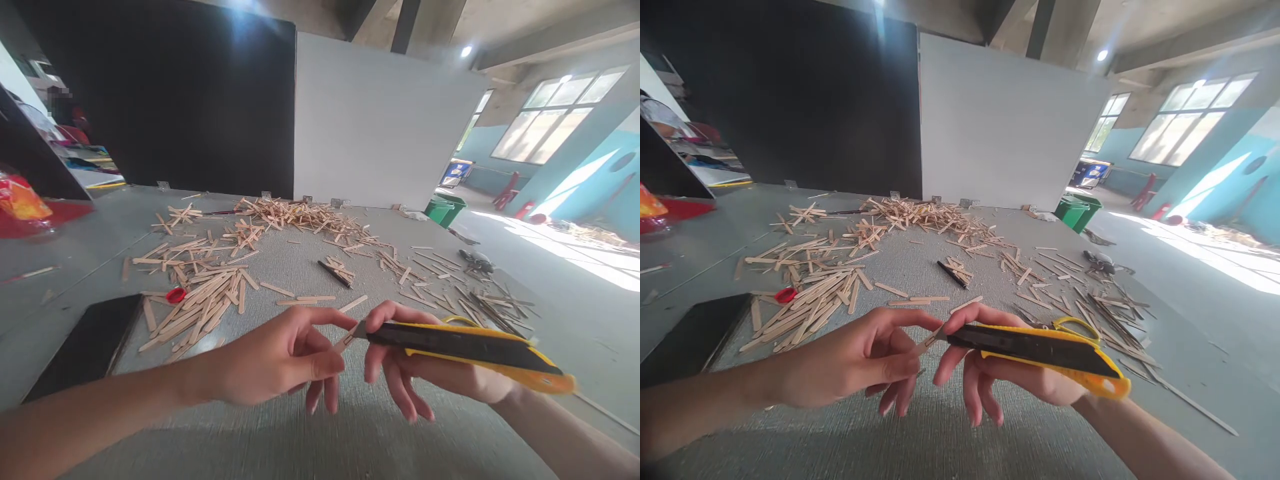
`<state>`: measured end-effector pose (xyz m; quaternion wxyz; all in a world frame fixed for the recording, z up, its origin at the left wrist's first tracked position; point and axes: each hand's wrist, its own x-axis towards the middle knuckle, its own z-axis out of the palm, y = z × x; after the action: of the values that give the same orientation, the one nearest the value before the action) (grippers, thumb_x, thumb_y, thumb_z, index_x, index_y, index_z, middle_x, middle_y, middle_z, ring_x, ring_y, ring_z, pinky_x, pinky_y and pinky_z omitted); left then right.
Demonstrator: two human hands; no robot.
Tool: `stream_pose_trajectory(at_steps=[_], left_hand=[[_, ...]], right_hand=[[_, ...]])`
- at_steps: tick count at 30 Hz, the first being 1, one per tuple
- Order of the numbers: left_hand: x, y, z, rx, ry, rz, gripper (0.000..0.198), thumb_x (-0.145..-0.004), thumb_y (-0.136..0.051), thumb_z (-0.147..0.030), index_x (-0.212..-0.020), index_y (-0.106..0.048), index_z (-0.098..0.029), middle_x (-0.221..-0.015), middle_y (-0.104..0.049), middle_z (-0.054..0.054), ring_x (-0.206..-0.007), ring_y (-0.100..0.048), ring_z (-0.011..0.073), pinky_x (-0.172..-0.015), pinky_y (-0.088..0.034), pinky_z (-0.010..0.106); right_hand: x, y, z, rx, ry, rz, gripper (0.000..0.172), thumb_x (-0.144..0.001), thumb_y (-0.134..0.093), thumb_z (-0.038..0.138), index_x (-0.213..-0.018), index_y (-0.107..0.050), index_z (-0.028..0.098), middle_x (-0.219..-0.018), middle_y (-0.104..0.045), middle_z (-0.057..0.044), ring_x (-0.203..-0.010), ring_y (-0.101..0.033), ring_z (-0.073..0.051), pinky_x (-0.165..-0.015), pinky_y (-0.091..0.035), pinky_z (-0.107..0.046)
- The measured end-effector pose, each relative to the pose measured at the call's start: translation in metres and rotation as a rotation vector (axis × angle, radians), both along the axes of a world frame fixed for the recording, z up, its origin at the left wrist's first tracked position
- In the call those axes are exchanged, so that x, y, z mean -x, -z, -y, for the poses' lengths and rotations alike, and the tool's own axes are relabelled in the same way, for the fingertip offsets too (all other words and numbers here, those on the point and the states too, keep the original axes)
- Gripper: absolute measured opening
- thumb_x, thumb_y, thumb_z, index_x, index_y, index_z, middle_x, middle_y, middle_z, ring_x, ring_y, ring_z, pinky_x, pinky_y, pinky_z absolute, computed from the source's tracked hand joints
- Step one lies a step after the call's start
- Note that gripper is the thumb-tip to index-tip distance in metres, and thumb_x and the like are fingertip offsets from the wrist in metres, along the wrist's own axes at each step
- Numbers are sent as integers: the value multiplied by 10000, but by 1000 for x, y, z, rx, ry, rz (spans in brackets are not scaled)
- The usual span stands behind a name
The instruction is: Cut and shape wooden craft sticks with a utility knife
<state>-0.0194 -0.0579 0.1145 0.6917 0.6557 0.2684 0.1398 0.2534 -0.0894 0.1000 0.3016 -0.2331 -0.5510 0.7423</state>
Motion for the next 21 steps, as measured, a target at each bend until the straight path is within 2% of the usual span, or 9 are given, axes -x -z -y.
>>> stream_pose_trajectory(at_steps=[2, 5, 7, 9, 11, 13, 17, 19, 21], left_hand=[[0, 0, -1, -16, 5, 9, 585, -1002, -694, -553, -1469, -515, -249, -754, -746, -5, -600, -634, 144, -591, -436, 269], [-2, 2, -3, -40, 4, 41, 533, -997, -692, -568, -1406, -552, -257, -726, -736, -20, -566, -619, 133, -570, -434, 258], [-4, 4, -4, -45, 1, 48, 497, -992, -684, -589, -1343, -578, -253, -708, -726, -28, -536, -600, 124, -573, -451, 261], [-5, 6, -6, -53, -6, 43, 483, -988, -677, -605, -1295, -599, -241, -699, -718, -29, -525, -582, 122, -575, -464, 269], [-5, 8, -9, -76, -61, 6, 474, -1001, -664, -588, -1300, -599, -226, -719, -726, -18, -566, -594, 133, -603, -481, 283], [-3, 10, -12, -117, -157, -68, 453, -1031, -635, -537, -1341, -579, -211, -751, -738, -6, -621, -615, 144, -614, -466, 283], [-2, 10, -17, -181, -260, -155, 360, -1069, -572, -448, -1314, -598, -186, -749, -725, -5, -622, -622, 144, -572, -405, 274], [-3, 8, -17, -209, -287, -152, 352, -1072, -562, -427, -1316, -594, -175, -747, -713, -8, -620, -616, 143, -580, -426, 275], [-4, 6, -15, -253, -323, -133, 413, -1075, -562, -425, -1402, -541, -174, -769, -715, -9, -637, -609, 145, -611, -467, 280]], right_hand=[[-3, 1, -1, 74, -14, 13, 535, -907, -783, 553, -1325, -555, 310, -1180, -766, -104, -664, -757, -162, -496, -580, -223], [-6, 0, -3, 154, -23, 53, 651, -885, -776, 549, -1436, -497, 340, -1270, -751, -121, -580, -723, -137, -444, -569, -216], [-8, -1, -3, 170, 22, 73, 652, -884, -766, 509, -1448, -477, 353, -1299, -740, -114, -529, -687, -116, -400, -552, -205], [-8, 0, -4, 141, 101, 66, 555, -893, -756, 497, -1368, -510, 349, -1300, -734, -100, -521, -677, -117, -371, -542, -205], [-8, 1, -5, 62, 149, 42, 383, -928, -737, 501, -1211, -559, 314, -1245, -744, -88, -563, -706, -140, -385, -559, -218], [-8, 2, -8, -50, 172, 27, 318, -971, -701, 527, -1134, -594, 276, -1211, -746, -103, -645, -743, -167, -430, -591, -231], [-14, 3, -17, -180, 284, 52, 456, -1003, -664, 531, -1377, -619, 274, -1416, -664, -173, -836, -776, -214, -561, -676, -295], [-20, 5, -22, -160, 310, 55, 489, -1021, -639, 500, -1473, -575, 326, -1528, -593, -158, -906, -780, -226, -590, -693, -309], [-28, 7, -27, -162, 338, 64, 498, -1030, -631, 448, -1515, -544, 378, -1619, -508, -126, -953, -780, -227, -561, -684, -278]])
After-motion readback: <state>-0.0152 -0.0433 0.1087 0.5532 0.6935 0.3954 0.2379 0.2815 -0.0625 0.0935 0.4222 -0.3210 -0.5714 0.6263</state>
